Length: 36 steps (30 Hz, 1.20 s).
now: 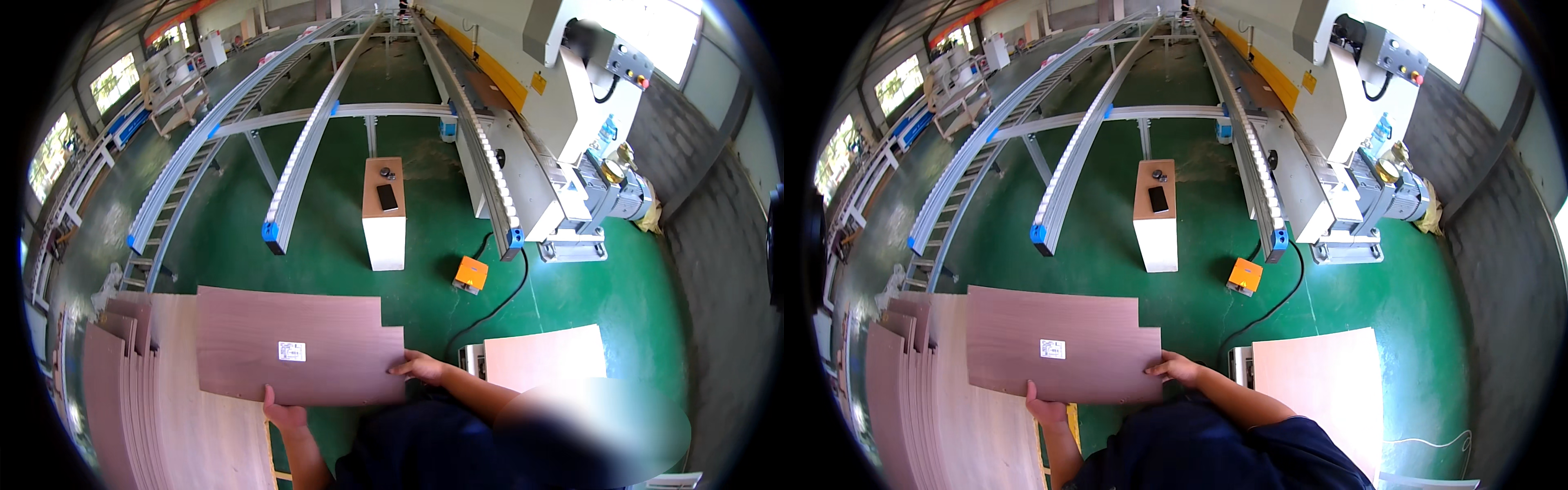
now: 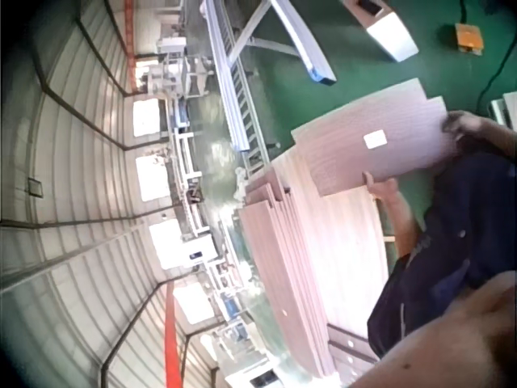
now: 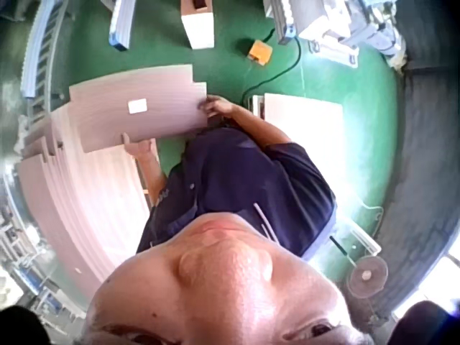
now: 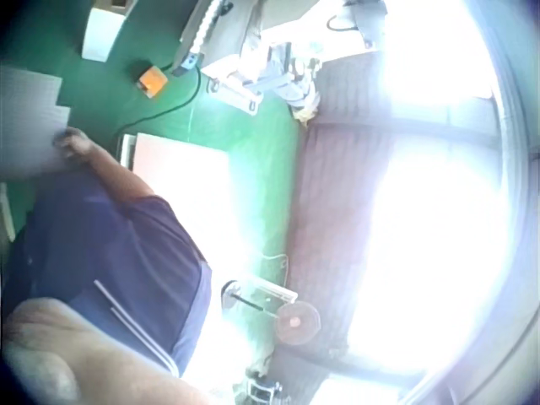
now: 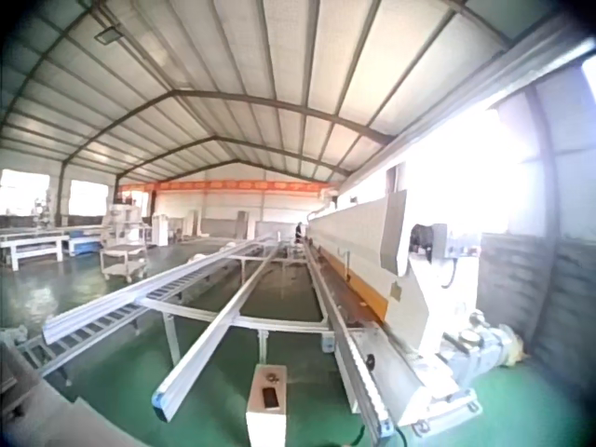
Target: The person picks up wooden panels from a stack one by one and feeds them into a large processing machine.
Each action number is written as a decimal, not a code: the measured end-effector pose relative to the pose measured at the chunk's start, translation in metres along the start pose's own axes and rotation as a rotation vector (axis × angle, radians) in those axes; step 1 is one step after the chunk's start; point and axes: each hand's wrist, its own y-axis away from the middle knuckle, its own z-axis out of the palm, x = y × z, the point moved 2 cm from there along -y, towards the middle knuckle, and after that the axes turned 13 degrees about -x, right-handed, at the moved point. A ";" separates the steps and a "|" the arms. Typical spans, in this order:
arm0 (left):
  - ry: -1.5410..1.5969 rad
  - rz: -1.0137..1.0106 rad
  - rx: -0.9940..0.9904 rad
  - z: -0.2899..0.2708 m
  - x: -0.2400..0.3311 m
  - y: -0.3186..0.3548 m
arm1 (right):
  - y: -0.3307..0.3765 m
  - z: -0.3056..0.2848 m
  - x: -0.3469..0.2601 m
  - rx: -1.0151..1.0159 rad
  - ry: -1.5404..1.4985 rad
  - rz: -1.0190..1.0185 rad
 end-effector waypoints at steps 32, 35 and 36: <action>-1.507 -0.555 0.560 -0.071 -0.049 0.071 | 0.150 -0.360 -0.295 0.931 -0.506 -1.061; -1.525 -0.587 0.607 -0.059 -0.061 0.064 | 0.130 -0.399 -0.324 0.873 -0.559 -1.071; -1.529 -0.591 0.615 -0.053 -0.066 0.057 | 0.123 -0.411 -0.334 0.877 -0.595 -1.088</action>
